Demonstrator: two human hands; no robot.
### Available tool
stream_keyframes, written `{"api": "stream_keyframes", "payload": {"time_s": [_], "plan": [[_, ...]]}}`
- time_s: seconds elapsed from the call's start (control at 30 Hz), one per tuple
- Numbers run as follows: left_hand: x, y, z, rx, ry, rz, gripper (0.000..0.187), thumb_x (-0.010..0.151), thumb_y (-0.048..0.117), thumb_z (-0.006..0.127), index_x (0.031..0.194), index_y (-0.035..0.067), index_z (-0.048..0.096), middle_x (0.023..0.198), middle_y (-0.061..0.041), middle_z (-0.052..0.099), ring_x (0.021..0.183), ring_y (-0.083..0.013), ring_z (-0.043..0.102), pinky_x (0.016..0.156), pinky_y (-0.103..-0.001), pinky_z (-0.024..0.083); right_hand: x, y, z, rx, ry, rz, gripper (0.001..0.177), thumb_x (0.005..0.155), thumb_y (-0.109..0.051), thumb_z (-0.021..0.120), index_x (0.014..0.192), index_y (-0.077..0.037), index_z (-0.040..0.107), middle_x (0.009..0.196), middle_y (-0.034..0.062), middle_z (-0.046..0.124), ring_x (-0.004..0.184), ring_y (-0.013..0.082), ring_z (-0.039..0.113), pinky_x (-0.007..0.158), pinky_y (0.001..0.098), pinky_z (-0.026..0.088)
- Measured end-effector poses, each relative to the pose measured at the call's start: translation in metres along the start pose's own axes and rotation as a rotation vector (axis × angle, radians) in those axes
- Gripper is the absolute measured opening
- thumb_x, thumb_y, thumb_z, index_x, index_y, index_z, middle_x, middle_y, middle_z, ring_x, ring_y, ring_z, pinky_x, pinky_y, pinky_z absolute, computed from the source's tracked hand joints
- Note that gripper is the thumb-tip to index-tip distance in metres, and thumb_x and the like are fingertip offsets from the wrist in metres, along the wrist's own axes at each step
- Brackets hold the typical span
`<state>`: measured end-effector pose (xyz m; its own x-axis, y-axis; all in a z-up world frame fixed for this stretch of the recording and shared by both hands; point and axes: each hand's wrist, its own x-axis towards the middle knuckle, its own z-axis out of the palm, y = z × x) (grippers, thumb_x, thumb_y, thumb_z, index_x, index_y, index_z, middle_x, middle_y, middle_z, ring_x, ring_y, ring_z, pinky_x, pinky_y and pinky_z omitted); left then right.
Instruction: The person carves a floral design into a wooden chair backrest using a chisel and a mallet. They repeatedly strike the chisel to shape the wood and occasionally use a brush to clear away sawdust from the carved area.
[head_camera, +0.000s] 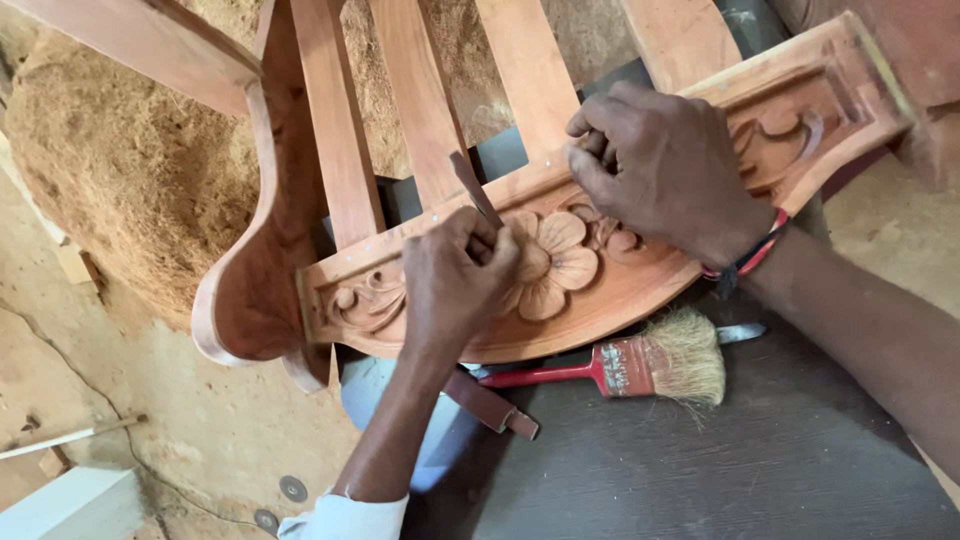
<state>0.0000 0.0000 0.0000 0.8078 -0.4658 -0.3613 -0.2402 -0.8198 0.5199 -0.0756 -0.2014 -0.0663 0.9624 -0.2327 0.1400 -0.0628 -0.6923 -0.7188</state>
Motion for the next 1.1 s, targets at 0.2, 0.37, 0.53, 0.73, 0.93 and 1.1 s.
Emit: {"api": "stream_keyframes", "payload": {"time_s": [0.2, 0.37, 0.53, 0.73, 0.93, 1.1], "plan": [[-0.007, -0.001, 0.002, 0.024, -0.016, -0.020, 0.025, 0.087, 0.023, 0.073, 0.073, 0.003, 0.068, 0.060, -0.011, 0.068, 0.049, -0.0220, 0.066, 0.054, -0.037, 0.052, -0.005, 0.000, -0.001, -0.014, -0.034, 0.010, 0.017, 0.097, -0.022, 0.076, 0.101, -0.006, 0.072, 0.087, 0.0084, 0.068, 0.073, 0.0253, 0.069, 0.067, 0.0400, 0.056], [-0.004, -0.003, 0.004, 0.064, 0.004, -0.026, 0.025, 0.084, 0.021, 0.075, 0.071, 0.001, 0.067, 0.058, -0.011, 0.068, 0.048, -0.0207, 0.066, 0.051, -0.036, 0.051, -0.009, 0.004, 0.005, -0.046, -0.064, 0.033, 0.018, 0.097, -0.023, 0.075, 0.100, -0.006, 0.072, 0.085, 0.0066, 0.068, 0.067, 0.0221, 0.067, 0.062, 0.0388, 0.055], [0.001, -0.001, -0.001, -0.076, -0.038, -0.057, 0.018, 0.087, 0.018, 0.073, 0.076, 0.004, 0.070, 0.060, -0.006, 0.071, 0.049, -0.0129, 0.068, 0.049, -0.031, 0.054, -0.003, 0.001, 0.001, 0.005, -0.024, 0.019, 0.017, 0.096, -0.022, 0.074, 0.099, -0.006, 0.070, 0.086, 0.0064, 0.067, 0.068, 0.0222, 0.068, 0.064, 0.0390, 0.055], [-0.009, -0.002, 0.003, -0.026, -0.028, -0.034, 0.022, 0.086, 0.017, 0.076, 0.072, 0.001, 0.068, 0.059, -0.009, 0.070, 0.048, -0.0125, 0.066, 0.050, -0.030, 0.052, -0.006, 0.002, 0.001, -0.035, -0.019, -0.001, 0.020, 0.094, -0.023, 0.075, 0.101, -0.005, 0.069, 0.089, 0.0088, 0.066, 0.074, 0.0276, 0.067, 0.067, 0.0421, 0.055], [-0.004, -0.006, 0.005, -0.045, -0.035, -0.050, 0.023, 0.088, 0.020, 0.074, 0.074, 0.003, 0.069, 0.060, -0.008, 0.070, 0.049, -0.0116, 0.066, 0.050, -0.029, 0.052, -0.010, 0.006, 0.004, -0.035, -0.043, 0.009, 0.022, 0.097, -0.025, 0.077, 0.101, -0.005, 0.070, 0.089, 0.0094, 0.067, 0.070, 0.0258, 0.067, 0.066, 0.0407, 0.055], [-0.001, -0.003, 0.003, -0.017, -0.016, -0.038, 0.026, 0.084, 0.021, 0.077, 0.071, 0.001, 0.066, 0.057, -0.009, 0.067, 0.046, -0.0158, 0.064, 0.048, -0.032, 0.050, -0.002, 0.003, 0.003, 0.009, -0.061, 0.053, 0.019, 0.095, -0.022, 0.075, 0.103, -0.005, 0.071, 0.085, 0.0069, 0.068, 0.069, 0.0229, 0.068, 0.064, 0.0387, 0.055]]}}
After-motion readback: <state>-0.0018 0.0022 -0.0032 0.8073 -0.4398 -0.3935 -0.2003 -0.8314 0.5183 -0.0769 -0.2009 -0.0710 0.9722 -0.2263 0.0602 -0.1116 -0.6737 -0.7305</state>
